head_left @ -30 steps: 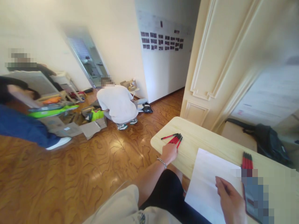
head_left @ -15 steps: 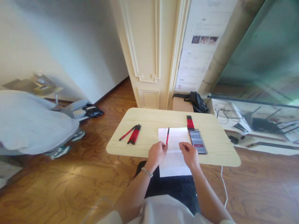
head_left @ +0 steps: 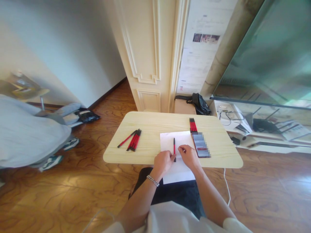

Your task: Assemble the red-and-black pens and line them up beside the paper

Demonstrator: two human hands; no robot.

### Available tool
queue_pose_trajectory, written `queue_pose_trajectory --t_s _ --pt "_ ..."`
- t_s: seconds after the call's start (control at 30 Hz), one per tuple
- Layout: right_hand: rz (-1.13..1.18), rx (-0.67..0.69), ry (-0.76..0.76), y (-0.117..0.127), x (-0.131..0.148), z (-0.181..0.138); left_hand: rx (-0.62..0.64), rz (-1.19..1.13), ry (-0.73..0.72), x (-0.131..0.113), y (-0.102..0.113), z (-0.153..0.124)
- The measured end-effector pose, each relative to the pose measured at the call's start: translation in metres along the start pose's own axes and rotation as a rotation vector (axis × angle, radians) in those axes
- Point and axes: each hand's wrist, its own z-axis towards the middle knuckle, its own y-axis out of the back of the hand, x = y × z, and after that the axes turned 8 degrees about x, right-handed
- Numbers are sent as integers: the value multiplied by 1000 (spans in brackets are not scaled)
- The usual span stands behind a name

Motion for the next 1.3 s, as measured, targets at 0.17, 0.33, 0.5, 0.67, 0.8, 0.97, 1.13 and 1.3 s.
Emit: queue_pose_trajectory --t_s 0.17,0.33,0.5,0.67,0.8,0.97,1.13,1.3 --pt "-78 12 4 -3 5 9 -224 -52 -181 15 3 -4" --pt "-67 -5 3 -7 1 8 -240 -86 -238 28 4 4" --pt "-63 -11 -35 -3 0 5 -239 -185 -285 37 7 15" --pt "-78 -19 -58 1 0 8 -329 -387 -222 46 5 11" --pt "-100 -1 -34 0 4 16 -363 -438 -200 50 4 8" --pt "-140 42 -40 0 12 31 -360 -423 -192 50 3 8" --pt "-213 74 -85 -7 14 46 -367 -399 -195 48 3 6" --pt "-330 131 -177 -15 20 55 -360 -401 -188 48 4 5"
